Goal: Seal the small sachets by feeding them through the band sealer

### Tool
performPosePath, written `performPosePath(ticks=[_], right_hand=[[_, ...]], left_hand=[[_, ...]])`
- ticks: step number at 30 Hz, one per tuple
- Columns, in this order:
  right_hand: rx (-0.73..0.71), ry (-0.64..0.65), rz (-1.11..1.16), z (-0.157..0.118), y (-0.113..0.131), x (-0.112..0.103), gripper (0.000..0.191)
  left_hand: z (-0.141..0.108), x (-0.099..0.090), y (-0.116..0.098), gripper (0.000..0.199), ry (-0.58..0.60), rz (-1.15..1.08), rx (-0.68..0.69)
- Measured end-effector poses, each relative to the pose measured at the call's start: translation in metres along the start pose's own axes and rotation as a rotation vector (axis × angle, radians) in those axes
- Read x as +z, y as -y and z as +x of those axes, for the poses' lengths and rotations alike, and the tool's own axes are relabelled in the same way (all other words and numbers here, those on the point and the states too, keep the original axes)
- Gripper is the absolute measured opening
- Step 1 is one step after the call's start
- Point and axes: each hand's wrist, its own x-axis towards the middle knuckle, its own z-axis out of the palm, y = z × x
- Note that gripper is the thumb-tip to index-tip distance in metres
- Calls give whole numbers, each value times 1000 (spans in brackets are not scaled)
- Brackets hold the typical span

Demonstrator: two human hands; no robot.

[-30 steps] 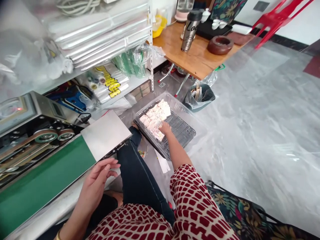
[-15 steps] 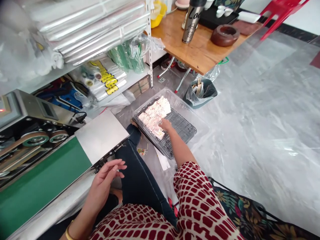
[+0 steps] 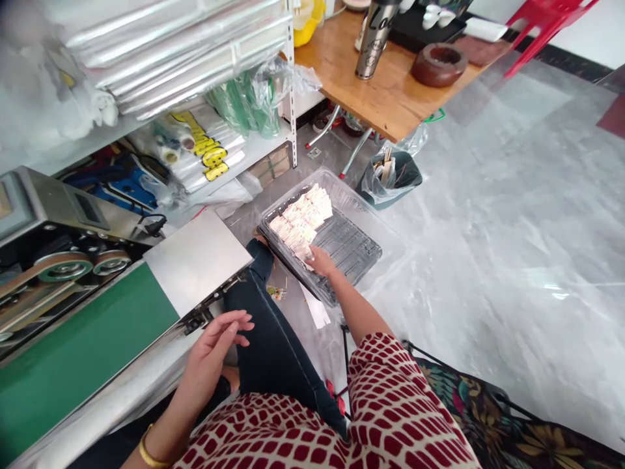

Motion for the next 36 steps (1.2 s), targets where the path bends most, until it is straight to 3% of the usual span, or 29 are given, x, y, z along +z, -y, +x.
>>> performPosePath(ticks=[3,6,13,17,19,22,25,27,30,33,36], right_hand=[[66,-70,-52,3,5,16,60],[117,-77,-124,7,7,17,68],[172,-38,-186,3,14,10,41],[199,-74,-139,-15,23,5,41],[226,-151,-29,-25,35,-6,46],[106,-384,306,-44,75,-39,57],[-246,-461,560,-69,145,-77,62],[-383,-417,643,-84,196,-91,60],[-546,-265,725,-94,257,-88,59],[-622,-94,720,-91,285,-69,61],[-645,11,648,-84,288,-58,66]], left_hand=[[-3,1,0,28,17,22,11],[-7,-2,0,29,17,31,23],[-22,-6,3,28,3,19,24],[-30,-13,8,30,-18,17,39],[-34,-20,8,30,-19,54,67],[-35,-31,-3,29,-44,165,189],[-25,-40,-25,27,-132,319,399],[-11,-43,-42,42,-202,414,516],[16,-45,-63,77,-229,446,626],[40,-47,-74,93,-185,390,647],[55,-52,-75,96,-156,310,598]])
